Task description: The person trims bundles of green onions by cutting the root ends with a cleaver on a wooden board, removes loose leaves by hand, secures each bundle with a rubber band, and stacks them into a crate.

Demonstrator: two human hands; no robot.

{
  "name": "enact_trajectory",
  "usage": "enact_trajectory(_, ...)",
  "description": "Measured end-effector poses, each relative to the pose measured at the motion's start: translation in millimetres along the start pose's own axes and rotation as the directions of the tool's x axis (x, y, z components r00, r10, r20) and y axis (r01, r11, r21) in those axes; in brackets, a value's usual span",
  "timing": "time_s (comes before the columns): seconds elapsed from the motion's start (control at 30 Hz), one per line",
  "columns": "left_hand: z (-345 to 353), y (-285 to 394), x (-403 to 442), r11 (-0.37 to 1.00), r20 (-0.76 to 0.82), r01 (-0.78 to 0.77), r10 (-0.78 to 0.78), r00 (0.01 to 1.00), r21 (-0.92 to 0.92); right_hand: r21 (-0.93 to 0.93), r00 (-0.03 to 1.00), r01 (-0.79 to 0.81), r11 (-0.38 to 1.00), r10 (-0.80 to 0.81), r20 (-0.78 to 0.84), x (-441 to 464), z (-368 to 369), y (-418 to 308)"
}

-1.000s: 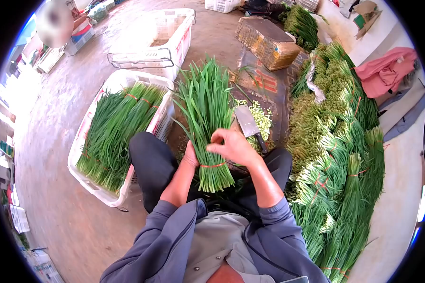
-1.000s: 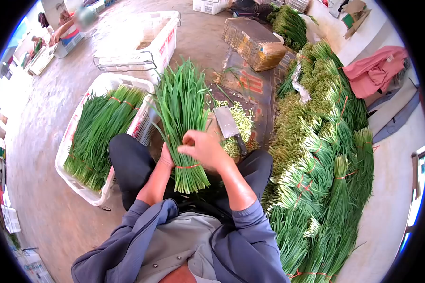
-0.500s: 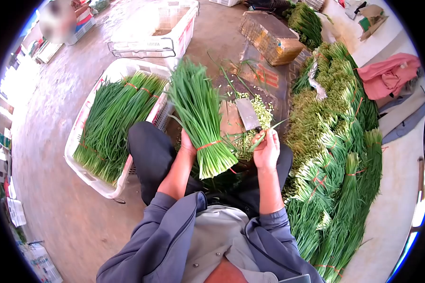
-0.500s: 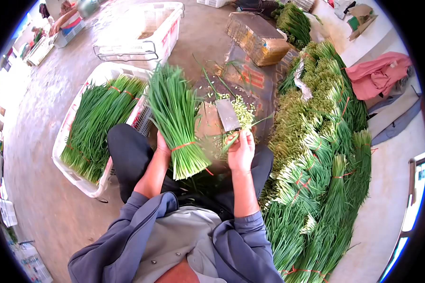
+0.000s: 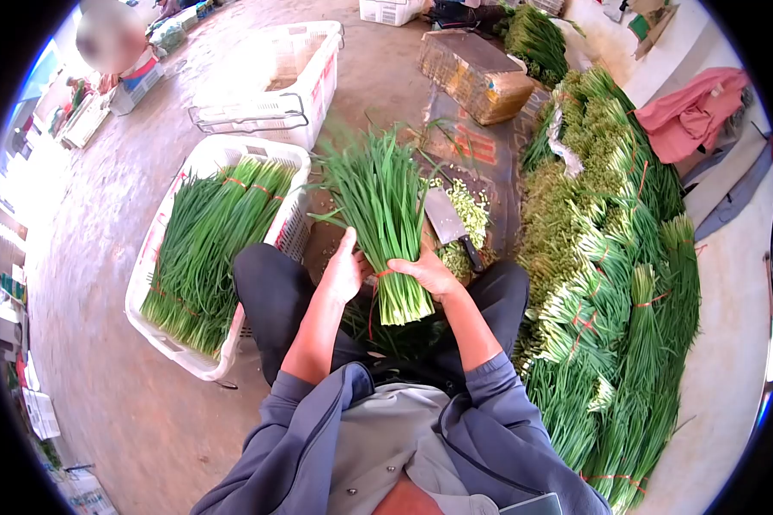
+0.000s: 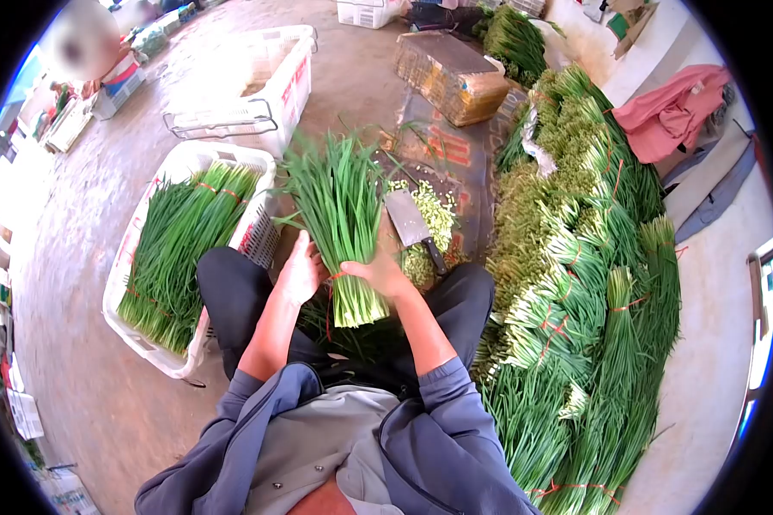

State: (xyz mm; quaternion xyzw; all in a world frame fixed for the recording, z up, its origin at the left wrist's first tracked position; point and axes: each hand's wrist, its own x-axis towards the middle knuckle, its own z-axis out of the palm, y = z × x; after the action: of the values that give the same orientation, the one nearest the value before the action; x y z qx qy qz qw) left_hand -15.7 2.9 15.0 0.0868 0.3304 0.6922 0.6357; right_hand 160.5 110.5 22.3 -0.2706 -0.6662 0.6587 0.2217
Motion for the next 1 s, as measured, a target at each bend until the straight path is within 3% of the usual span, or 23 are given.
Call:
enact_trajectory(0.03,0,-3,0,0.996,-0.077,0.050,-0.044,0.996,0.080,0.040,0.999,0.038,0.998,-0.038,-0.018,-3,1,6)
enact_trajectory(0.1,6,-22,-2,0.998,0.096,0.060,-0.060,0.994,0.000,0.135,0.981,-0.195,0.972,0.193,0.029,-14,-1,13)
enact_trajectory(0.13,5,-26,1,0.994,0.079,0.111,-0.110,0.991,-0.014,0.089,0.976,-0.216,0.972,0.214,0.033,-19,0,14)
enact_trajectory(0.23,-7,-38,23,0.982,0.036,0.116,-0.111,0.993,-0.151,-0.034,0.981,-0.170,0.985,0.172,0.085,-33,4,-7)
enact_trajectory(0.3,-8,-41,26,0.969,0.044,0.110,-0.103,0.994,-0.223,-0.014,0.991,-0.095,0.995,0.096,0.088,-35,8,-20)
enact_trajectory(0.37,-6,-40,22,0.959,0.062,0.128,-0.116,0.991,-0.251,-0.513,0.908,-0.224,0.829,-0.013,-0.418,-39,14,-21)
enact_trajectory(0.4,-9,-40,26,0.966,0.048,0.080,-0.070,0.996,-0.244,-0.632,0.930,-0.064,0.772,-0.183,-0.318,-32,10,-20)
enact_trajectory(0.43,-13,-40,25,0.961,0.036,0.101,-0.095,0.995,-0.258,-0.633,0.930,-0.065,0.772,-0.182,-0.318,-30,9,-18)
enact_trajectory(0.5,-20,-43,33,0.966,-0.019,0.011,-0.016,1.000,-0.258,-0.466,0.964,-0.099,0.879,-0.032,-0.266,-25,11,-16)
enact_trajectory(0.53,-30,-44,38,0.965,-0.027,0.000,-0.008,1.000,-0.264,-0.479,0.952,-0.047,0.877,-0.106,-0.287,-23,12,-10)
enact_trajectory(0.63,-40,-44,42,0.974,-0.059,-0.046,0.034,0.998,-0.224,-0.163,0.970,-0.046,0.986,0.006,-0.242,-22,8,2)
enact_trajectory(0.67,-43,-40,41,0.966,-0.091,-0.071,0.050,0.995,-0.247,0.209,0.975,0.040,0.977,0.008,-0.223,-25,6,-1)
enact_trajectory(0.7,-35,-34,37,0.962,-0.114,-0.082,0.053,0.992,-0.261,0.556,0.975,0.118,0.823,0.009,-0.220,-33,1,-9)
enact_trajectory(0.73,-23,-25,27,0.957,-0.097,-0.062,0.036,0.995,-0.283,0.731,0.963,0.228,0.643,-0.037,-0.268,-36,-9,-12)
enact_trajectory(0.77,-28,-18,31,0.955,-0.160,-0.122,0.080,0.984,-0.272,0.661,0.912,0.197,0.724,0.111,-0.394,-28,-23,-18)
enact_trajectory(0.8,-20,-15,28,0.943,-0.093,-0.057,0.028,0.995,-0.329,0.686,0.919,0.193,0.702,0.116,-0.377,-26,-23,-19)
enact_trajectory(0.83,-12,-3,16,0.924,-0.045,-0.033,0.018,0.999,-0.381,0.552,0.882,0.017,0.834,0.248,-0.401,-23,-33,-19)
enact_trajectory(0.87,-3,1,11,0.926,-0.014,-0.048,0.046,0.999,-0.374,0.330,0.909,-0.136,0.934,0.250,-0.334,-18,-42,-18)
enact_trajectory(0.9,4,3,6,0.936,-0.002,-0.087,0.092,0.996,-0.341,0.161,0.943,-0.176,0.971,0.213,-0.254,-17,-44,-19)
enact_trajectory(0.97,23,8,-1,0.957,0.030,-0.177,0.189,0.982,-0.230,0.095,0.983,-0.178,0.979,0.172,0.068,-5,-31,-30)
enact_trajectory(1.0,30,13,-8,0.956,0.044,-0.211,0.224,0.974,-0.202,0.057,0.977,-0.175,0.983,0.167,0.131,-5,-23,-32)
